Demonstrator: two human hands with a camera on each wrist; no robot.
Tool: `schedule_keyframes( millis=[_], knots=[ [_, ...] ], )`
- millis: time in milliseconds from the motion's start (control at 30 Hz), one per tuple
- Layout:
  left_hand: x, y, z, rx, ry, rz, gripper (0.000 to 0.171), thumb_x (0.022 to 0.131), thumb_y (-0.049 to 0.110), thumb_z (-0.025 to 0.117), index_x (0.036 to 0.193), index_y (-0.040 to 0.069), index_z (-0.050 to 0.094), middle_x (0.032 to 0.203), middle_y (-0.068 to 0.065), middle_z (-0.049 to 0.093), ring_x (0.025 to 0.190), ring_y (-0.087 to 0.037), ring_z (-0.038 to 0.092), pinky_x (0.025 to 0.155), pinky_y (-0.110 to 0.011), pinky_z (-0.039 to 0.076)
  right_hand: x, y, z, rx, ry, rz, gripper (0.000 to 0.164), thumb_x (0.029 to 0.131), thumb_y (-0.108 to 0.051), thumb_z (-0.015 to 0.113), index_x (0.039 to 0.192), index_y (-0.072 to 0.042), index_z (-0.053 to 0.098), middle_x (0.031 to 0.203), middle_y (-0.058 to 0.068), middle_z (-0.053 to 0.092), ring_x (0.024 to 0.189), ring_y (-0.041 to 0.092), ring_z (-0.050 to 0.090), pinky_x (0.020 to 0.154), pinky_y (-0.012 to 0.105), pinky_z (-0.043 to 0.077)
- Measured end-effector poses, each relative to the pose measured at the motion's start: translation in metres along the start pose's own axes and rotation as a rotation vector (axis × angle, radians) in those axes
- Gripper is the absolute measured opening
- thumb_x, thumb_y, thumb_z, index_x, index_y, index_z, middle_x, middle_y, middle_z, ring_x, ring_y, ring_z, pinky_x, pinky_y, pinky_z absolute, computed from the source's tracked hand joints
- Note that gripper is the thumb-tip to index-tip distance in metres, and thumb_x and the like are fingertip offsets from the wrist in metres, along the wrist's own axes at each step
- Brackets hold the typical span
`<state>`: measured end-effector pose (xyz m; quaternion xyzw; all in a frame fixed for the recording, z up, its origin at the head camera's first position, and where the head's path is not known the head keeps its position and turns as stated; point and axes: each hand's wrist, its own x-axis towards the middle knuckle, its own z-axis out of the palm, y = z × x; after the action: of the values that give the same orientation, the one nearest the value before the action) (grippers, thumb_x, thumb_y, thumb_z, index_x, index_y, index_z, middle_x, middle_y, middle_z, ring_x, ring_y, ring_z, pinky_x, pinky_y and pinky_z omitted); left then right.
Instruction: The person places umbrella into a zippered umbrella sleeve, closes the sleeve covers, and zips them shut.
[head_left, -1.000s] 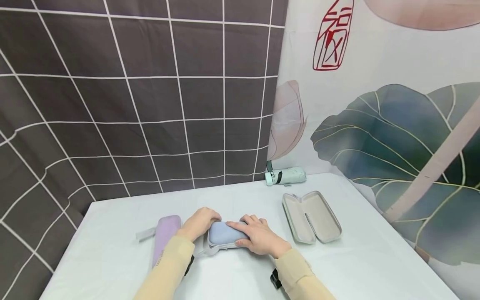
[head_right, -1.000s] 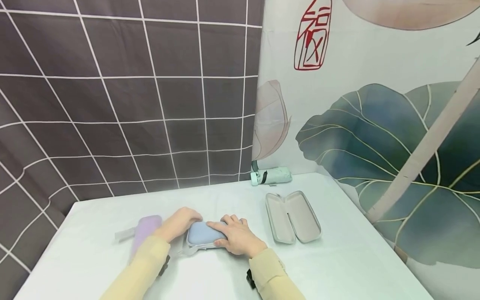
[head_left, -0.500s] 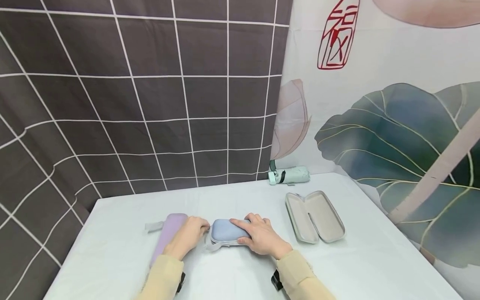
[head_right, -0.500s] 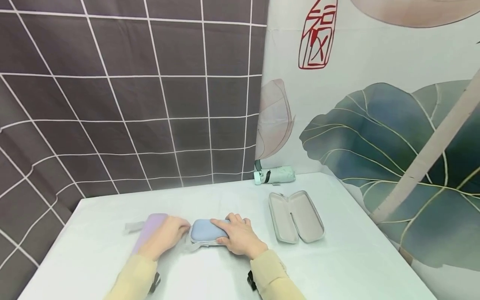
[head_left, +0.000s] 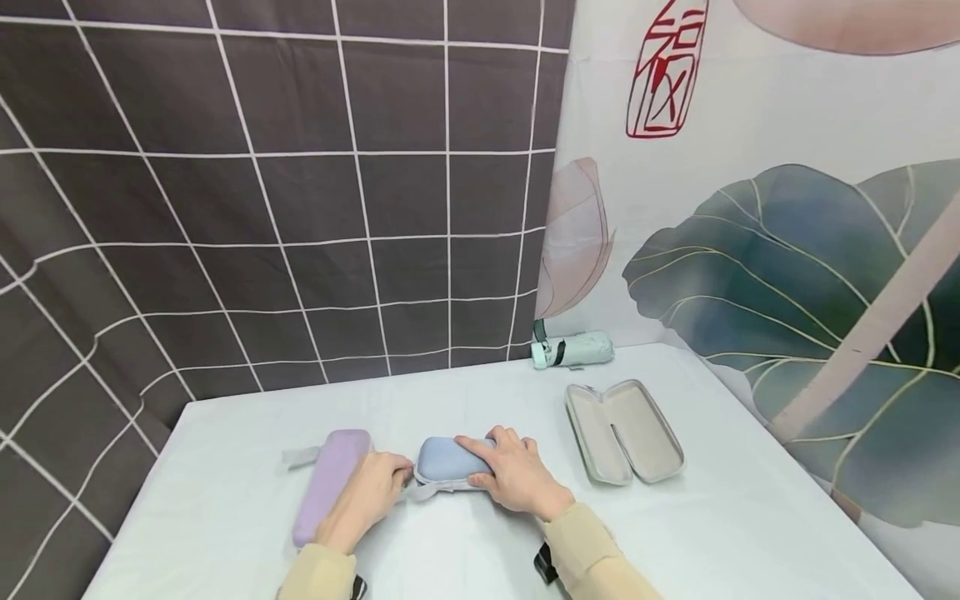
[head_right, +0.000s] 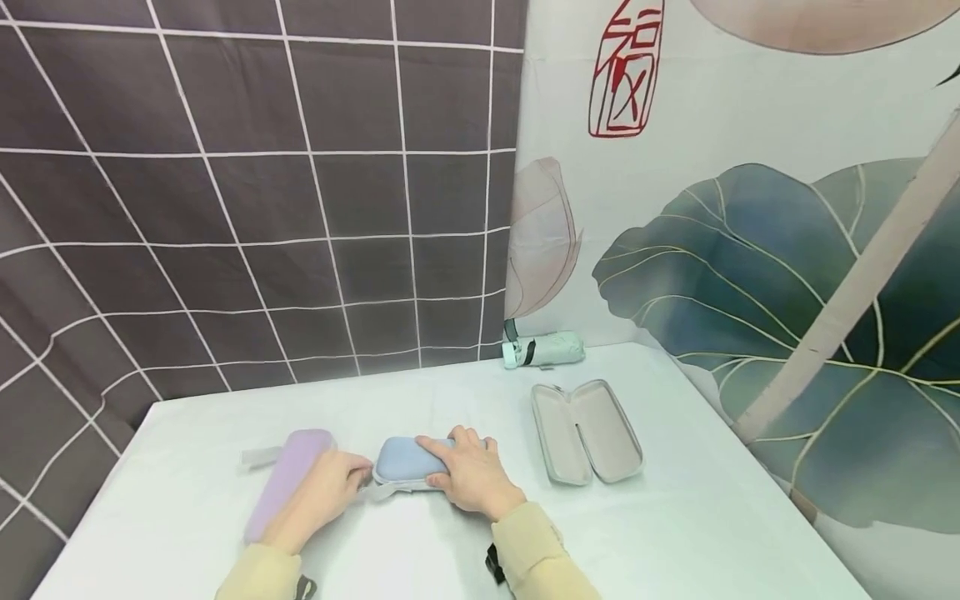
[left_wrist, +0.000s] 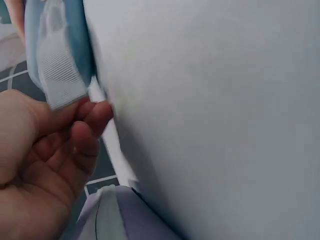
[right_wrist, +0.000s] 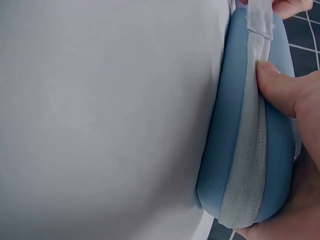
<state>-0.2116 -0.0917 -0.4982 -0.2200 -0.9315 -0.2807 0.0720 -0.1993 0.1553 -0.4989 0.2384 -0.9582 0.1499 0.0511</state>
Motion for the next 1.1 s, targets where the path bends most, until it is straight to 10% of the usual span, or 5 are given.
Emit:
schedule_keyframes(
  millis=[400, 1100],
  knots=[
    [-0.008, 0.009, 0.003, 0.04, 0.087, -0.071, 0.015, 0.085, -0.004, 0.066, 0.078, 0.006, 0.074, 0.065, 0.002, 0.06, 0.055, -0.008, 0.045, 0.049, -0.024, 0.038, -0.001, -0.012, 0.003, -0.023, 0.051, 0.037, 0.055, 0.091, -0.036, 0.067, 0.143, -0.031, 0.049, 0.106, 0.005, 0.05, 0.094, 0.021, 0.046, 0.079, 0.051, 0.037],
    [-0.001, 0.008, 0.008, -0.042, 0.04, -0.177, 0.011, 0.089, 0.001, 0.063, 0.089, 0.002, 0.074, 0.066, 0.001, 0.062, 0.051, -0.008, 0.047, 0.046, -0.024, 0.04, -0.001, -0.01, -0.004, 0.019, -0.022, 0.065, 0.057, 0.091, -0.041, 0.066, 0.144, -0.032, 0.047, 0.106, 0.004, 0.049, 0.095, 0.019, 0.044, 0.075, 0.041, 0.033]
  ],
)
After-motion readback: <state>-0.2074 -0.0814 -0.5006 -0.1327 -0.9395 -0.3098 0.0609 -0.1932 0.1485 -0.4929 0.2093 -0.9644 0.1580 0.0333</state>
